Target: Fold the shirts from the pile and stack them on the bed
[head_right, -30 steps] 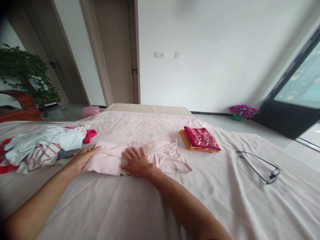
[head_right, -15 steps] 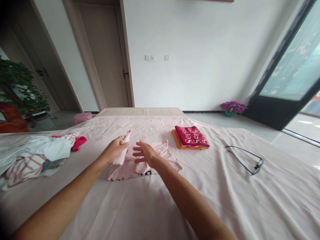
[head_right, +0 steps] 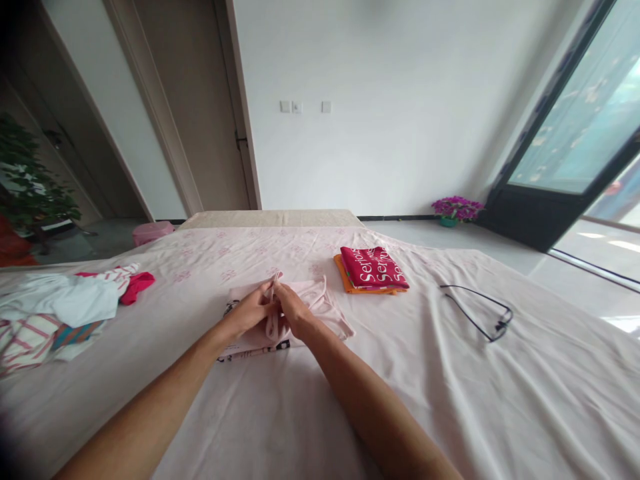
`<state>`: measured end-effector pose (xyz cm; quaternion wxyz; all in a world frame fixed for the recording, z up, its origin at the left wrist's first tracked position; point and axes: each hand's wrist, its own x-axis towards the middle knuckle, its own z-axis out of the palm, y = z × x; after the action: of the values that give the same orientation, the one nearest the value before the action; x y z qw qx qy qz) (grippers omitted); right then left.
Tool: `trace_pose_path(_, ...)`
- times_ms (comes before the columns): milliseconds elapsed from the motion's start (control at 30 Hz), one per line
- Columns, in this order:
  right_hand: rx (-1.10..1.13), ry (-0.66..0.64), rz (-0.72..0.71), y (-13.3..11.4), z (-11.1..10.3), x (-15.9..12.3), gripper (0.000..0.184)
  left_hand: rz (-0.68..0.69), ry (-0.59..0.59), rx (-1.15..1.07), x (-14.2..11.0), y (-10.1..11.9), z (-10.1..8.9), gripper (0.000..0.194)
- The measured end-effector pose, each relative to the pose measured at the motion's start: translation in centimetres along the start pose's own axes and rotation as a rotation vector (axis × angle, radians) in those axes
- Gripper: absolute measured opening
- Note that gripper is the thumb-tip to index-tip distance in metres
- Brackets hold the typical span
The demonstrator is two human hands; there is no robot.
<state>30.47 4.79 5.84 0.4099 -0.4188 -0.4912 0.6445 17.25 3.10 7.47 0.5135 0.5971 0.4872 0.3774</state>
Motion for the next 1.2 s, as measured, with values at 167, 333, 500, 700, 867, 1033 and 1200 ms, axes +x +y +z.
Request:
trace_pose_path(167,-0.143,0.039,-0.092,0.0,0.0,-0.2,0.046,0.021,0.198,0.186,-1.2,-0.2,-2.0,0.058)
trace_pose_path(333,-0.270,0.166,-0.171,1.0,-0.3,0.3,0.074,0.355,0.411,0.800,-1.6,-2.8,-3.5,0.043)
trace_pose_path(500,-0.639,0.242,-0.249,0.6,-1.9,0.0,0.072,0.382,0.369,1.148,-2.0,-5.6,-2.3,0.051)
trace_pose_path(700,-1.315,0.338,-0.527,-0.5,-0.9,-2.0,0.054,0.332,0.341,1.287,-2.5,-6.3,-1.9,0.055)
trace_pose_path(867,-1.545,0.152,-0.572,1.9,-0.9,-1.7,0.057,0.302,0.352,1.281,-2.5,-6.4,-1.9,0.057)
trace_pose_path(1033,-1.580,0.139,-0.466,3.3,-1.9,-1.1,0.060,0.305,0.451,1.032,-1.7,-7.4,-3.1,0.052)
trace_pose_path(1200,-1.527,0.139,-0.422,2.9,-1.8,-1.2,0.060,0.029,0.560,0.453,-1.4,-7.0,-5.8,0.060)
